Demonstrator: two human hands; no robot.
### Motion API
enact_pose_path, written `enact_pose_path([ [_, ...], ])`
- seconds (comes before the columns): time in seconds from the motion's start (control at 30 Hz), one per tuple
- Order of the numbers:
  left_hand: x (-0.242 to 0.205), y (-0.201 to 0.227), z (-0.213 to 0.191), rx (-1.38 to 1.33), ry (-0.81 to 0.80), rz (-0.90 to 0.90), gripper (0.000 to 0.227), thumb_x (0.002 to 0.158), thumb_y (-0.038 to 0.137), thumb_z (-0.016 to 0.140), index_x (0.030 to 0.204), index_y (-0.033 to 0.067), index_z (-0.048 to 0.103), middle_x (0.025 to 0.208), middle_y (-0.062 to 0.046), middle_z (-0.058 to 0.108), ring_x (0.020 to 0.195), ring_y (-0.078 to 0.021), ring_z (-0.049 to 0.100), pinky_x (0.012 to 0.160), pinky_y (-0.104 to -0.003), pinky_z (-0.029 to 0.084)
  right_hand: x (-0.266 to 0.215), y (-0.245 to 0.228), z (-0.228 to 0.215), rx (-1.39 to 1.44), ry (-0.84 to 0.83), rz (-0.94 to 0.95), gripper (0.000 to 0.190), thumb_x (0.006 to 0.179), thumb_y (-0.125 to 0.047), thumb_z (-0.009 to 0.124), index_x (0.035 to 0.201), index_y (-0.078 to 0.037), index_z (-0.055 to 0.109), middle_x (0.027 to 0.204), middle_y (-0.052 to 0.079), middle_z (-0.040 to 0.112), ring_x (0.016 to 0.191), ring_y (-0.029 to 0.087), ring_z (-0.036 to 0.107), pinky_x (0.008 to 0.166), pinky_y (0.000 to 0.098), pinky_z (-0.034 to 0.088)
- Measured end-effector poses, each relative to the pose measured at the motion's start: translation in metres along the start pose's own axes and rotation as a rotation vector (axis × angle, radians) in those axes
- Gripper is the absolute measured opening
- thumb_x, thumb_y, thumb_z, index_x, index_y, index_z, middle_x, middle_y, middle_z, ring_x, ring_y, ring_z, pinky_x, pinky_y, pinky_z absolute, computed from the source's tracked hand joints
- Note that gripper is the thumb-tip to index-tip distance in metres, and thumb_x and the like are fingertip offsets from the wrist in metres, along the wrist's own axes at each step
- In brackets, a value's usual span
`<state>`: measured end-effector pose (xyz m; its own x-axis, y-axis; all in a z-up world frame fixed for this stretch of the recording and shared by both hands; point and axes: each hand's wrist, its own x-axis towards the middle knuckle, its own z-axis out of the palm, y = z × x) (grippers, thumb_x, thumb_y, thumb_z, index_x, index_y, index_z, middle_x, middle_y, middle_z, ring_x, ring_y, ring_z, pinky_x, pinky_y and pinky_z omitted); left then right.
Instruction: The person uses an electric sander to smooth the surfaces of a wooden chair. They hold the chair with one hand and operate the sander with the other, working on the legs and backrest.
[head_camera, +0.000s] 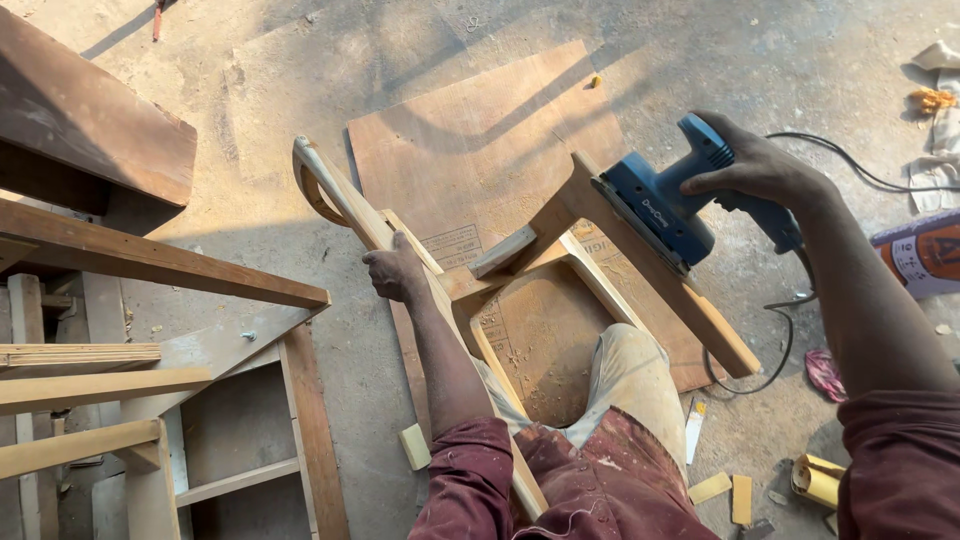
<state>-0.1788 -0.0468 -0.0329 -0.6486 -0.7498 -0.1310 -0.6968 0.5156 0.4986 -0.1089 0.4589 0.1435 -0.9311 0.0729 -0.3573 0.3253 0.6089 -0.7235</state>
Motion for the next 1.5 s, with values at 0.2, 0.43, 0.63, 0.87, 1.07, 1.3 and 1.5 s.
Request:
enact_pose_path([
  [0.2, 0.003, -0.001, 0.002, -0.047, -0.02, 0.025, 0.067, 0.091, 0.053, 0.072, 0.116, -0.0065, 0.055, 0.099, -0.022, 0.072, 0.087, -0.0342, 0.076, 0.073, -0.044, 0.064, -0.076, 0.05, -0.007, -0.047, -0.01, 0.068, 0.119, 0.06, -0.046, 0.085, 0.164, -0.028, 0.031, 0.131, 0.029, 0.06, 0.115, 0.046, 0.064, 0.085, 0.0606, 0.06],
  [0.43, 0.003, 0.0, 0.002, -0.027, -0.047, 0.043, 0.066, 0.094, 0.053, 0.07, 0.119, -0.0067, 0.053, 0.1, -0.021, 0.071, 0.086, -0.0326, 0.076, 0.071, -0.042, 0.065, -0.147, 0.128, -0.012, -0.212, 0.033, 0.277, 0.125, 0.056, -0.051, 0.089, 0.165, -0.036, 0.028, 0.146, 0.03, 0.055, 0.132, 0.05, 0.059, 0.109, 0.0636, 0.052],
  [0.63, 0.0, 0.002, -0.002, 0.03, -0.044, 0.065, 0.066, 0.093, 0.051, 0.071, 0.119, -0.0073, 0.051, 0.098, -0.021, 0.071, 0.085, -0.0321, 0.077, 0.07, -0.042, 0.065, -0.176, 0.149, -0.011, -0.366, 0.016, 0.308, 0.126, 0.059, -0.049, 0.094, 0.165, -0.042, 0.027, 0.146, 0.027, 0.056, 0.131, 0.047, 0.059, 0.11, 0.0605, 0.049],
  [0.87, -0.009, 0.002, -0.007, 0.022, -0.017, 0.083, 0.063, 0.093, 0.047, 0.072, 0.118, -0.0068, 0.051, 0.099, -0.021, 0.071, 0.085, -0.0325, 0.076, 0.069, -0.041, 0.064, -0.138, 0.085, -0.009, -0.355, 0.042, 0.216, 0.125, 0.06, -0.044, 0.092, 0.166, -0.037, 0.026, 0.137, 0.027, 0.061, 0.116, 0.041, 0.068, 0.093, 0.0536, 0.06],
  [1.07, -0.02, 0.004, -0.007, 0.0, 0.017, 0.105, 0.067, 0.093, 0.048, 0.073, 0.123, -0.0079, 0.049, 0.101, -0.022, 0.07, 0.087, -0.0317, 0.076, 0.07, -0.04, 0.065, -0.08, 0.022, -0.005, -0.371, 0.055, 0.107, 0.123, 0.06, -0.04, 0.088, 0.167, -0.032, 0.027, 0.137, 0.027, 0.06, 0.11, 0.042, 0.07, 0.09, 0.0548, 0.061],
  [1.3, -0.026, 0.006, -0.007, 0.015, -0.077, 0.031, 0.068, 0.095, 0.046, 0.071, 0.128, -0.0072, 0.046, 0.106, -0.022, 0.067, 0.087, -0.0303, 0.076, 0.068, -0.04, 0.065, 0.013, -0.044, 0.007, -0.566, 0.11, -0.097, 0.122, 0.068, -0.037, 0.093, 0.171, -0.026, 0.029, 0.136, 0.032, 0.061, 0.114, 0.049, 0.065, 0.095, 0.061, 0.055],
  [1.5, -0.022, 0.008, -0.009, -0.01, -0.03, 0.084, 0.072, 0.09, 0.043, 0.076, 0.128, -0.0094, 0.044, 0.107, -0.023, 0.067, 0.088, -0.0312, 0.076, 0.07, -0.039, 0.065, 0.066, -0.1, 0.03, -0.541, 0.182, -0.179, 0.117, 0.069, -0.033, 0.092, 0.168, -0.027, 0.031, 0.131, 0.028, 0.064, 0.107, 0.045, 0.07, 0.09, 0.0553, 0.061],
])
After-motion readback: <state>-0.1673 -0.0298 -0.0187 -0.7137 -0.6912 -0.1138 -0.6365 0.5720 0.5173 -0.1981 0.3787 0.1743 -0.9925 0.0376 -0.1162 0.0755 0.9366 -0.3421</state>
